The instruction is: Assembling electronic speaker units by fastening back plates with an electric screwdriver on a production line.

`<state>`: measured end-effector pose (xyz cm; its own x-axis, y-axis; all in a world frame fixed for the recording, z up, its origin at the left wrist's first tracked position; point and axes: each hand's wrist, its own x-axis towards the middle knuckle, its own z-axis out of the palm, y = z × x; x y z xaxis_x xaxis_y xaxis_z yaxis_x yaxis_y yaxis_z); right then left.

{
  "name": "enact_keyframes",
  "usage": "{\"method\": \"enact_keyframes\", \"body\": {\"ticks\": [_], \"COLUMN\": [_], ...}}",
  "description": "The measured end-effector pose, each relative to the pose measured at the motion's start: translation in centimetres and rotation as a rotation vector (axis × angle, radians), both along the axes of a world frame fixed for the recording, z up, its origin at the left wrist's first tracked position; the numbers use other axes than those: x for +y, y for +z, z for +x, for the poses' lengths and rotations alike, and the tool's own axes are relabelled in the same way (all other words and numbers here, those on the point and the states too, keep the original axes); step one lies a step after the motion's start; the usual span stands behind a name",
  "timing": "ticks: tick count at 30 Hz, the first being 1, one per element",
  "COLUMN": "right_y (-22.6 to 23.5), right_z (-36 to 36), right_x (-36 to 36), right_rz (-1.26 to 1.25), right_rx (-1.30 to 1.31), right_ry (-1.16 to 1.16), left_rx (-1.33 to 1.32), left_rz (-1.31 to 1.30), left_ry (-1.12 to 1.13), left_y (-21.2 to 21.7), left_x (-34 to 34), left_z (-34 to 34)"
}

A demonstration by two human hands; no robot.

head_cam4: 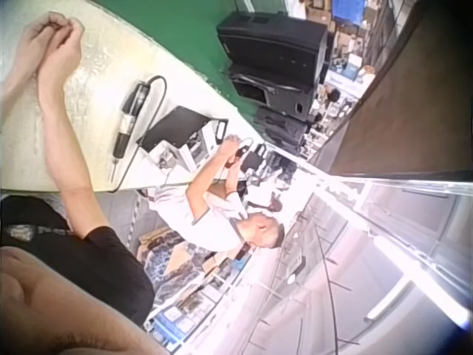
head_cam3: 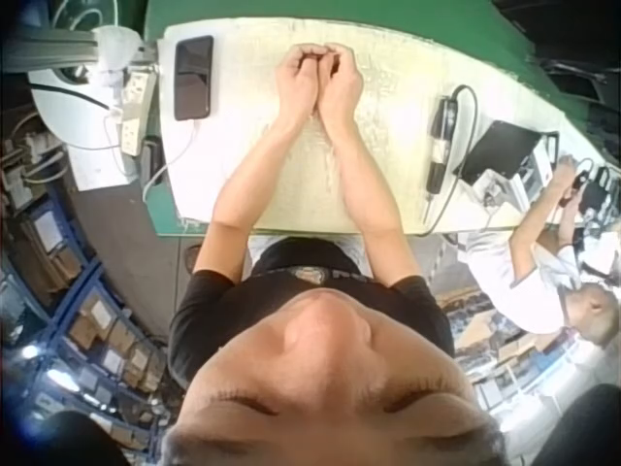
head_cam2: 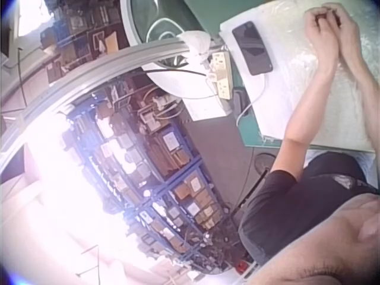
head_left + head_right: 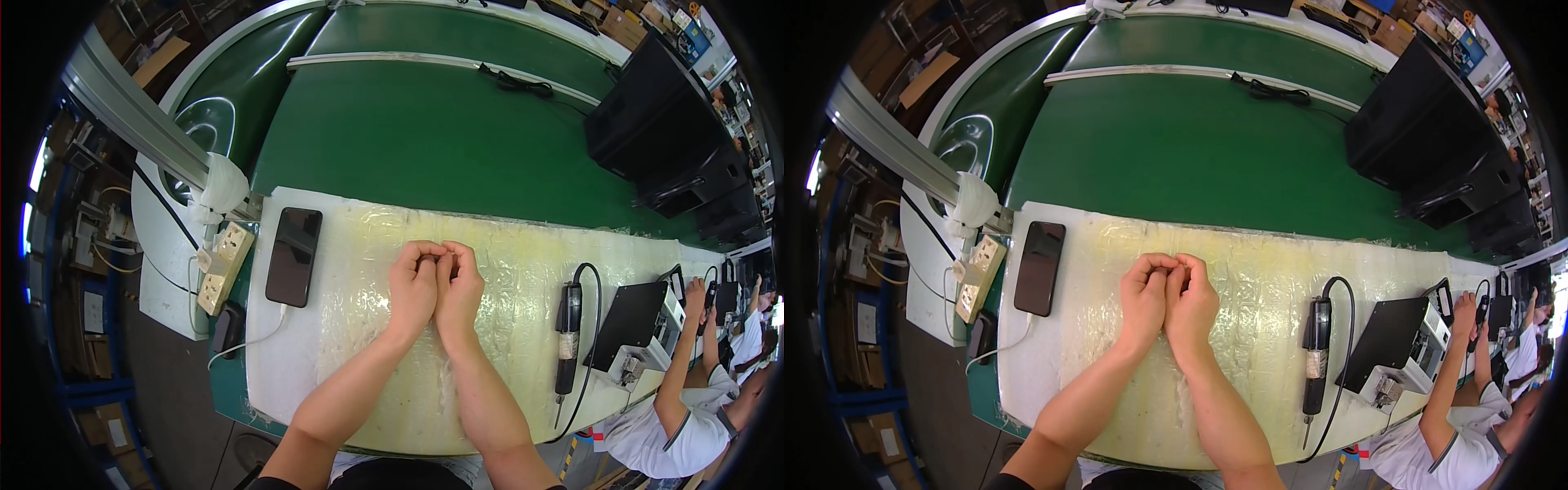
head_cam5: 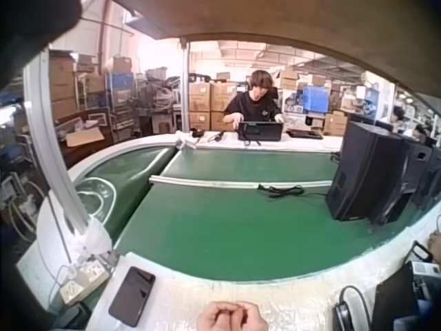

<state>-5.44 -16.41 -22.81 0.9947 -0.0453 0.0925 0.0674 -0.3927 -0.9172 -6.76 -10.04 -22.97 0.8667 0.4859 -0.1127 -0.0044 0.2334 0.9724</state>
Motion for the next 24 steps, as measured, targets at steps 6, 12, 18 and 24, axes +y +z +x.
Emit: {"method": "enact_keyframes", "body": {"ticks": [6,12,18,24], "right_y": [-0.1,-0.1,0.0,-0.1], "right_z": [0.0,0.0,0.0,0.0], "right_x": [0.1,0.0,0.0,0.0], "right_rz": [0.036,0.033,0.038,0.028], "right_rx": [0.008,0.008,0.013,-0.004], "right_ry": [-0.002,0.0,0.008,0.014], "left_rx": [0.004,0.006,0.004,0.023], "left_rz": [0.007,-0.022,-0.06,-0.074], "left_ry": [0.001,0.0,0.007,0.008], "left_y": [0.0,0.2,0.5,1.0], "left_x": [0.0,0.0,0.0,-0.2], "left_z": [0.0,-0.1,-0.1,0.0]}}
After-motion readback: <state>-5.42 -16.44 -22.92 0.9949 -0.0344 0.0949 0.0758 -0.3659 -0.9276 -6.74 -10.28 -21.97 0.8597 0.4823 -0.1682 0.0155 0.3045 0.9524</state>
